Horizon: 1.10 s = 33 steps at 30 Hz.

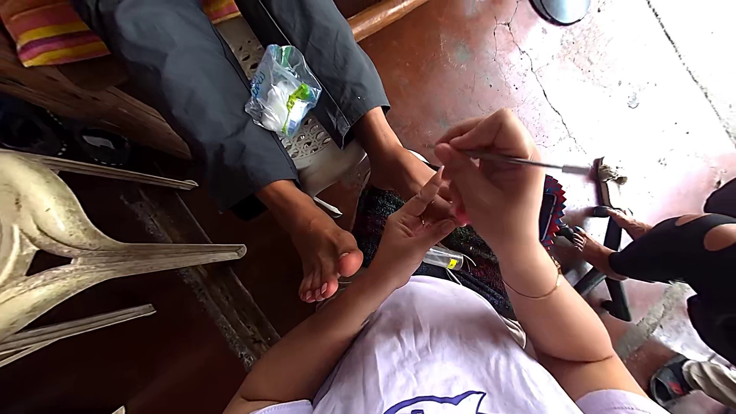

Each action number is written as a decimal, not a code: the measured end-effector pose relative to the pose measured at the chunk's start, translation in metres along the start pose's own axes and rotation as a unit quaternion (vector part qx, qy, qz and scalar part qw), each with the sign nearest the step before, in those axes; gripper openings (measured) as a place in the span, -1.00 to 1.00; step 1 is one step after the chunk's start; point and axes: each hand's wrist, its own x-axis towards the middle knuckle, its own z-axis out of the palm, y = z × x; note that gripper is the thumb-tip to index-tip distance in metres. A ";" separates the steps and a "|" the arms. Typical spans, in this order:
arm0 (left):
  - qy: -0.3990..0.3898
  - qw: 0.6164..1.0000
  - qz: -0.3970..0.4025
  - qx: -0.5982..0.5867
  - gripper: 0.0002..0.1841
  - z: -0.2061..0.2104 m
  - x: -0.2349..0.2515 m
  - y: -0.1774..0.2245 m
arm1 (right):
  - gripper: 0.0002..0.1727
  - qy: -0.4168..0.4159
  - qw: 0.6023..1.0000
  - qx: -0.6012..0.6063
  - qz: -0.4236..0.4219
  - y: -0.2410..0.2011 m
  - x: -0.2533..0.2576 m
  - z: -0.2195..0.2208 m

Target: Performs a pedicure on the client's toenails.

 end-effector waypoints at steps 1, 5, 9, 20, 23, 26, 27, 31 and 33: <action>0.003 1.000 0.001 -0.002 -0.37 0.000 0.001 -0.001 | -0.90 -0.008 0.999 0.023 0.021 -0.002 -0.005 -0.004; -0.033 0.999 0.012 0.017 -0.27 -0.004 0.004 0.000 | -0.98 0.026 0.985 -0.144 -0.088 0.008 -0.063 -0.021; -0.050 0.998 0.018 0.026 -0.26 -0.006 0.006 -0.002 | -0.94 0.002 0.959 -0.243 -0.143 0.013 -0.105 -0.032; -0.009 1.000 -0.004 0.018 -0.35 -0.002 0.000 0.002 | -0.97 0.043 0.993 -0.103 -0.038 0.002 0.011 0.006; 0.001 1.000 -0.006 0.024 -0.39 -0.002 -0.001 0.003 | -0.88 -0.009 0.999 0.005 0.051 -0.011 0.002 0.002; 0.013 0.999 0.000 0.043 -0.45 0.000 -0.001 0.001 | -0.89 -0.044 0.993 0.023 0.105 -0.003 -0.009 0.003; 0.000 0.999 0.005 0.038 -0.32 -0.001 -0.003 -0.001 | -0.91 -0.013 0.996 -0.013 0.085 0.001 -0.006 0.003; -0.004 0.998 0.017 0.055 -0.05 0.001 -0.005 0.000 | -0.88 -0.013 0.997 0.038 0.067 -0.010 0.003 0.006; 0.020 0.997 0.018 0.072 -0.15 0.003 -0.010 -0.001 | -0.90 -0.072 0.993 0.029 0.087 -0.007 0.000 0.010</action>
